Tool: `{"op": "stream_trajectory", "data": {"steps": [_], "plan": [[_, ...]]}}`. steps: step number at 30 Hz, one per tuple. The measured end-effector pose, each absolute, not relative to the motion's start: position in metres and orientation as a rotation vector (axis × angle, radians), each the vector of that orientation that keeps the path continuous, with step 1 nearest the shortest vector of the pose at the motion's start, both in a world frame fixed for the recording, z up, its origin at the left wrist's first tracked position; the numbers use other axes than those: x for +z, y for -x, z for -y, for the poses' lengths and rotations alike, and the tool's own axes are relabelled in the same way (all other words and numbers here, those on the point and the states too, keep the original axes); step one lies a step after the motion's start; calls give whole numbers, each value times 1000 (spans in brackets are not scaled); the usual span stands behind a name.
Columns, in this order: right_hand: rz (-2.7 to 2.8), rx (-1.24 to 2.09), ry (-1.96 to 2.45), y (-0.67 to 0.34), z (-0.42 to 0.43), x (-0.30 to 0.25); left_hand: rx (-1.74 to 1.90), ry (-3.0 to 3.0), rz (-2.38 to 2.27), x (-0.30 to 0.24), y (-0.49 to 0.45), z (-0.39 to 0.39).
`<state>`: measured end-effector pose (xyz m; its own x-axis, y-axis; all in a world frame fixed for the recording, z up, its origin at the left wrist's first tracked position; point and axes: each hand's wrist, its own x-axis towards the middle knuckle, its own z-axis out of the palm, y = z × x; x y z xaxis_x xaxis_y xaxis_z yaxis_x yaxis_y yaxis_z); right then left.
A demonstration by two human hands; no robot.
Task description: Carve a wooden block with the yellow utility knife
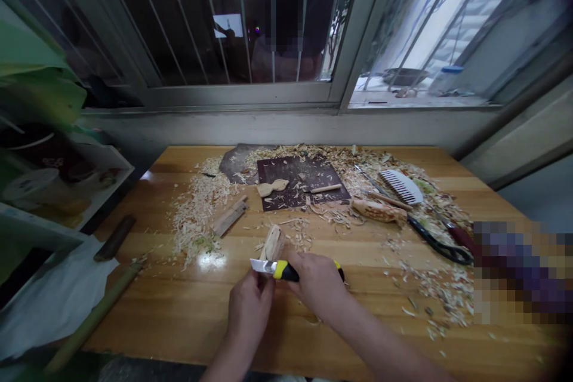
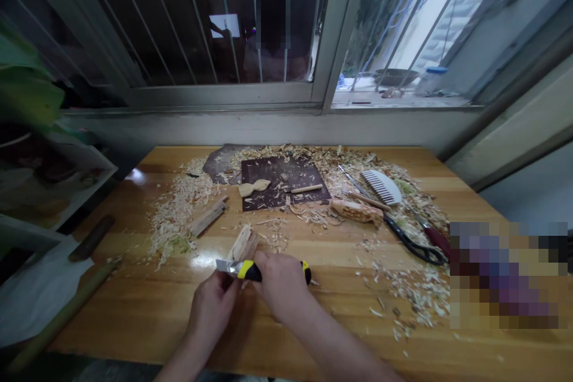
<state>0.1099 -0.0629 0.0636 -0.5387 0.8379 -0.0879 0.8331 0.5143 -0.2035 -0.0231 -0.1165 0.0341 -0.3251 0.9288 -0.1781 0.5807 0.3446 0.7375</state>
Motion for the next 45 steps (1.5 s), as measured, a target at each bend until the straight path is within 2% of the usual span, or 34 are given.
{"op": "stream_trajectory", "data": {"steps": [19,29,34,39,42,45], "plan": [[2297,320,2066,-156,-13,35,784,-1235,-2016,28,23,125],[2161,668,1786,-164,-8,34,1144,-929,-1385,35,49,82],[1846,1091,1438,-147,-14,44,1052,-959,-1114,50,64,55],[1628,1500,1272,-132,-20,52,849,-1036,-900,58,72,35],[1446,1595,1315,-130,-25,51,904,-1049,-1054,54,73,15],[1240,1536,1371,-127,-31,51,1254,-968,-1379,43,66,-4]]}}
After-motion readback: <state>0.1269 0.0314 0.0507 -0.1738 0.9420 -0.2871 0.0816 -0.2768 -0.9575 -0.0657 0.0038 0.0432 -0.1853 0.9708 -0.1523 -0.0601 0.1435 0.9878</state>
